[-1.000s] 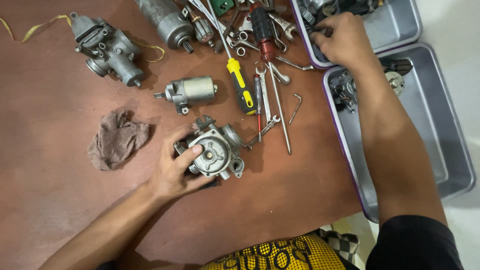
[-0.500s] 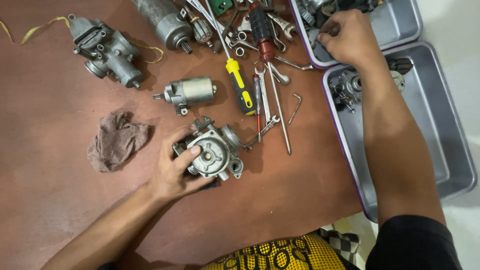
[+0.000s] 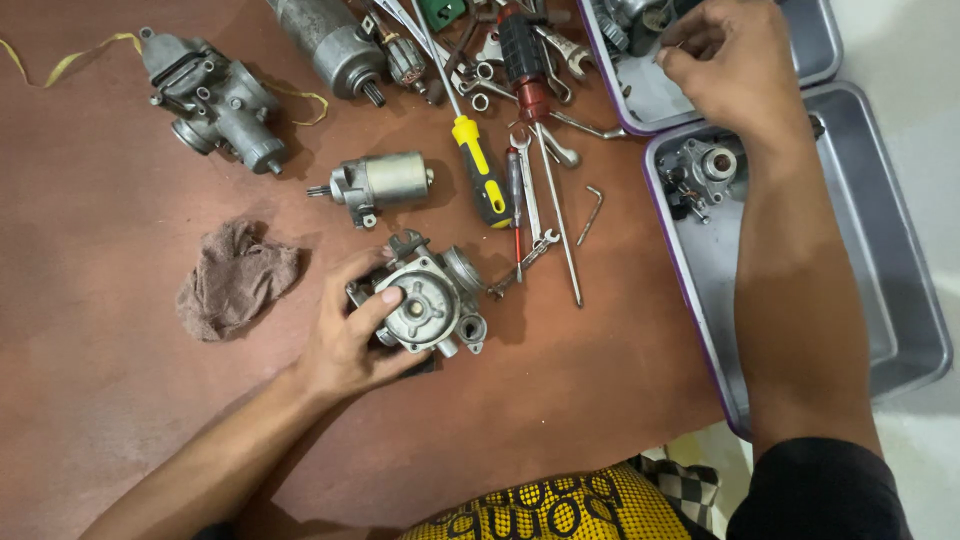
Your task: The person assembles a carburetor by hand, placing a gasket and using a screwdriver to tighten screws. They then attach a circular metal cover and secure it with additional screws.
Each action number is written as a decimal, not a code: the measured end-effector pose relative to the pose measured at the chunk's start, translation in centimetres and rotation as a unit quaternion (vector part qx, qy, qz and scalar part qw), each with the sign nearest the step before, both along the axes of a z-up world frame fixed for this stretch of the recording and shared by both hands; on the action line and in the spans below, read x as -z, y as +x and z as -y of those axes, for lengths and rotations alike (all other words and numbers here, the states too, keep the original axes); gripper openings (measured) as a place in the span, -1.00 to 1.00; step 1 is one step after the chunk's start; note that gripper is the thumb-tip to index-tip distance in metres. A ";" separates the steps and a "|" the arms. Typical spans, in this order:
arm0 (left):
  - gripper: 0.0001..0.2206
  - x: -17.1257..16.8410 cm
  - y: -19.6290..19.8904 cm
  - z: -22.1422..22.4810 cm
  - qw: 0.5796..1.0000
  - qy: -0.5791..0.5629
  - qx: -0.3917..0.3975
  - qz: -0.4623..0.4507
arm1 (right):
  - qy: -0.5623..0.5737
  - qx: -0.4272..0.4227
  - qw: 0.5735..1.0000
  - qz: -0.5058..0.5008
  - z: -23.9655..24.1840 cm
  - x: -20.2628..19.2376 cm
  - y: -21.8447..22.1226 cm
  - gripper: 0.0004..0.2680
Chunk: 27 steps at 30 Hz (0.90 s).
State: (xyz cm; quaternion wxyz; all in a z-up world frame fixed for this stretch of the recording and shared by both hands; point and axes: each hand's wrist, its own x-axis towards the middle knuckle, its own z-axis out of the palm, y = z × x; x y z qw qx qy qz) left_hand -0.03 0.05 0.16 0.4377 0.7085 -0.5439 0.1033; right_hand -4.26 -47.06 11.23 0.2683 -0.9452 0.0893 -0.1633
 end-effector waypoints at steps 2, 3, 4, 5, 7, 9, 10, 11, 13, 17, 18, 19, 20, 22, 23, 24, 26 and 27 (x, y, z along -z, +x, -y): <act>-0.16 -0.4 0.0 -0.1 1.000 0.006 0.001 -0.006 | 0.066 -0.005 0.998 0.018 -0.8 -0.7 -0.4 -0.95; -0.16 -0.6 -0.1 0.0 1.000 0.005 0.000 -0.007 | 0.066 -0.006 0.998 0.017 -1.5 -1.3 -0.6 -0.95; -0.17 -0.8 -0.1 0.0 1.000 0.004 0.002 -0.008 | 0.070 -0.018 0.997 0.022 -2.2 -1.9 -0.9 -0.94; -0.18 -1.0 -0.1 0.0 1.000 0.004 0.004 -0.010 | 0.075 -0.030 0.996 0.027 -3.0 -2.6 -1.1 -0.93; -0.18 -1.2 -0.2 0.1 1.000 0.003 0.003 -0.006 | 0.077 -0.053 0.995 0.041 -4.1 -3.6 -1.6 -0.93; -0.18 -1.4 -0.2 0.2 1.000 0.002 0.003 -0.001 | 0.080 -0.075 0.992 0.057 -5.0 -4.6 -2.1 -0.92; -0.20 -1.5 -0.2 0.2 1.000 0.000 0.009 -0.007 | 0.083 -0.085 0.991 0.066 -5.3 -5.1 -2.3 -0.91; -0.21 -1.6 -0.2 0.2 1.000 -0.002 0.014 -0.013 | 0.086 -0.096 0.989 0.075 -5.7 -5.6 -2.4 -0.90; -0.23 -1.4 -0.1 0.5 1.000 -0.010 0.013 -0.017 | 0.079 -0.121 0.986 0.080 -7.3 -7.0 -3.1 -0.90; -0.30 -2.0 0.1 0.4 1.000 -0.008 0.019 -0.008 | -0.048 -0.190 0.978 0.070 -11.4 -9.0 -4.3 -0.85; -0.30 -2.3 -0.2 0.1 1.000 -0.005 0.006 -0.011 | -0.043 -0.202 0.976 0.068 -13.0 -9.2 -4.3 -0.85; -0.31 -2.6 -0.1 0.1 1.000 -0.001 0.014 -0.018 | -0.019 -0.225 0.973 0.053 -14.5 -9.7 -4.3 -0.85; -0.32 -2.9 -0.1 0.2 0.999 0.003 0.021 -0.025 | 0.005 -0.249 0.968 0.038 -16.0 -10.1 -4.3 -0.85; -0.33 -3.3 -0.2 0.0 0.999 0.001 0.021 -0.027 | 0.038 -0.267 0.962 0.035 -18.3 -10.2 -4.3 -0.86; -0.34 -3.4 -0.2 0.0 0.999 0.001 0.028 -0.030 | 0.072 -0.276 0.958 0.030 -19.4 -10.2 -4.4 -0.88; -0.34 -3.4 -0.1 0.0 0.999 -0.001 0.023 -0.028 | 0.070 -0.281 0.957 0.031 -19.8 -9.9 -4.2 -0.88; -0.32 -3.2 -0.3 -0.1 1.000 0.002 0.016 -0.022 | 0.061 -0.282 0.957 0.042 -20.7 -9.0 -4.2 -0.85; -0.32 -2.8 -0.3 -0.1 1.000 0.001 0.014 -0.022 | 0.061 -0.284 0.956 0.042 -21.0 -8.9 -4.1 -0.85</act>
